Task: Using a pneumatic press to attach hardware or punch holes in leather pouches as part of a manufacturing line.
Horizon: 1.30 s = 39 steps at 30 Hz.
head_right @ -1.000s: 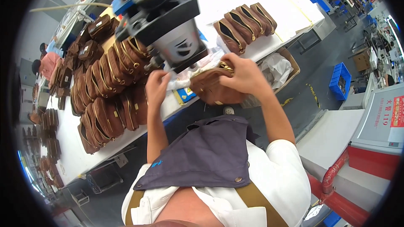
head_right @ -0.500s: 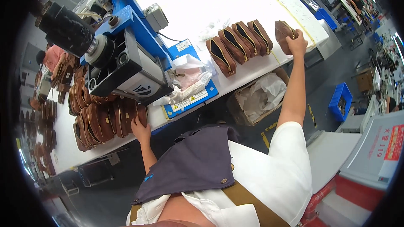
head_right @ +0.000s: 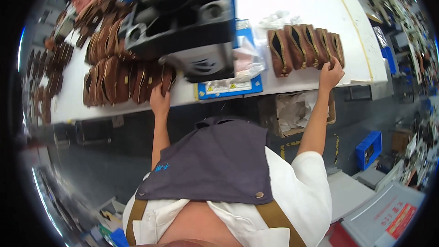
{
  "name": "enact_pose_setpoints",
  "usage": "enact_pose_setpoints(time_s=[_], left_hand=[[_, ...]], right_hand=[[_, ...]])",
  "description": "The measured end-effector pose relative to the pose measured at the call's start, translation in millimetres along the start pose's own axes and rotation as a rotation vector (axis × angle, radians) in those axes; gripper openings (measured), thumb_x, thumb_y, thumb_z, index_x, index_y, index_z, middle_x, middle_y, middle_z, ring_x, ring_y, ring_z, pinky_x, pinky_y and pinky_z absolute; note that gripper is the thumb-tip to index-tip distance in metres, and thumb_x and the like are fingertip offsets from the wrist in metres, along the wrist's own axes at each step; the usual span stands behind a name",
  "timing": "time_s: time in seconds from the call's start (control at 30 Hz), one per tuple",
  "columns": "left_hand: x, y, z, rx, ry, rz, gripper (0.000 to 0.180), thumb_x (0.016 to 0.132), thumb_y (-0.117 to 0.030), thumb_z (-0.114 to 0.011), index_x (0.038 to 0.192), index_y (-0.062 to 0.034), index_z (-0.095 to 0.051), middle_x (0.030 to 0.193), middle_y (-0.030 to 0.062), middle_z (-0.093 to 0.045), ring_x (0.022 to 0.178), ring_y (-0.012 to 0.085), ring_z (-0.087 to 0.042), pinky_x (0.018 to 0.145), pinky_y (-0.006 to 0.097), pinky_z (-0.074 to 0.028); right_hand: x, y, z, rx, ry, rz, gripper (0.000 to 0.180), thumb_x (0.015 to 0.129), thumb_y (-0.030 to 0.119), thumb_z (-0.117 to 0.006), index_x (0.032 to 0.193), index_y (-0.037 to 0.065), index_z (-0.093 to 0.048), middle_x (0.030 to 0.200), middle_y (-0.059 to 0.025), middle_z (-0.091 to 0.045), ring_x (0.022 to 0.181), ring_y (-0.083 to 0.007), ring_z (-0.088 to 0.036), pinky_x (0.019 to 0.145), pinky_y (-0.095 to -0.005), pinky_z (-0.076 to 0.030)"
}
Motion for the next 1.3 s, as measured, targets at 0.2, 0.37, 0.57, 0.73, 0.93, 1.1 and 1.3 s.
enact_pose_setpoints(time_s=[0.2,0.37,0.57,0.73,0.93,1.1,1.3], left_hand=[[13,1,77,-0.515,-0.222,0.243,0.022,0.081,0.0,-0.055,0.102,-0.0011,-0.061,0.095,0.013,-0.065,0.085,0.0267,-0.064,0.078,0.034,-0.049],[6,3,66,-0.307,-0.219,0.037,0.018,0.076,0.001,-0.06,0.092,-0.0051,-0.061,0.092,0.01,-0.056,0.086,0.028,-0.056,0.078,0.038,-0.046],[16,-27,69,-0.084,-0.173,-0.031,0.016,0.081,-0.014,-0.065,0.096,-0.0088,-0.062,0.089,0.0079,-0.058,0.084,0.0274,-0.056,0.073,0.041,-0.044],[17,-62,52,-0.074,-0.106,-0.183,0.027,0.085,-0.024,-0.064,0.106,-0.0074,-0.06,0.089,0.0089,-0.063,0.084,0.0269,-0.059,0.071,0.039,-0.044],[25,-68,39,-0.254,0.0,-0.298,0.022,0.082,-0.013,-0.059,0.103,-0.0079,-0.06,0.082,0.0107,-0.063,0.079,0.0303,-0.061,0.069,0.043,-0.046],[27,-92,74,-0.127,0.061,-0.359,0.012,0.076,-0.008,-0.056,0.087,-0.0102,-0.059,0.08,0.0053,-0.061,0.086,0.0248,-0.058,0.078,0.039,-0.042],[13,-53,21,-0.055,0.103,-0.24,0.014,0.078,-0.004,-0.053,0.091,-0.0078,-0.058,0.081,0.0095,-0.062,0.084,0.0293,-0.059,0.079,0.041,-0.041]], right_hand=[[-105,208,-22,0.567,0.275,0.348,0.025,0.078,0.004,-0.063,0.102,0.008,-0.067,0.091,-0.0104,-0.064,0.089,-0.0279,-0.056,0.083,-0.0395,-0.044],[-206,328,-100,0.781,0.745,0.699,0.02,0.081,0.008,-0.064,0.101,0.007,-0.065,0.093,-0.0119,-0.064,0.093,-0.0294,-0.059,0.084,-0.0414,-0.044],[-228,375,-137,0.599,1.047,0.736,0.01,0.081,0.014,-0.062,0.086,0.009,-0.068,0.085,-0.013,-0.062,0.085,-0.0331,-0.058,0.076,-0.0414,-0.046],[-226,389,-136,0.434,1.109,0.781,0.008,0.079,0.013,-0.063,0.084,0.006,-0.064,0.085,-0.0137,-0.058,0.087,-0.035,-0.057,0.077,-0.0438,-0.047],[-232,398,-128,0.551,1.094,0.888,0.007,0.082,0.011,-0.061,0.087,0.006,-0.062,0.087,-0.014,-0.058,0.087,-0.0355,-0.058,0.075,-0.0438,-0.047],[-235,390,-131,0.496,1.077,0.884,0.007,0.083,0.012,-0.058,0.09,0.009,-0.061,0.085,-0.0142,-0.06,0.085,-0.0344,-0.058,0.074,-0.0453,-0.048],[-237,389,-143,0.481,1.065,0.955,0.009,0.076,0.009,-0.061,0.084,0.005,-0.06,0.079,-0.016,-0.059,0.078,-0.036,-0.058,0.071,-0.0437,-0.048]])
Point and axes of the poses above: each hand's wrist, its own x-axis towards the middle knuckle, its own z-axis out of the back of the hand, y = z × x, the point moved 10 cm from there along x, towards the middle knuckle
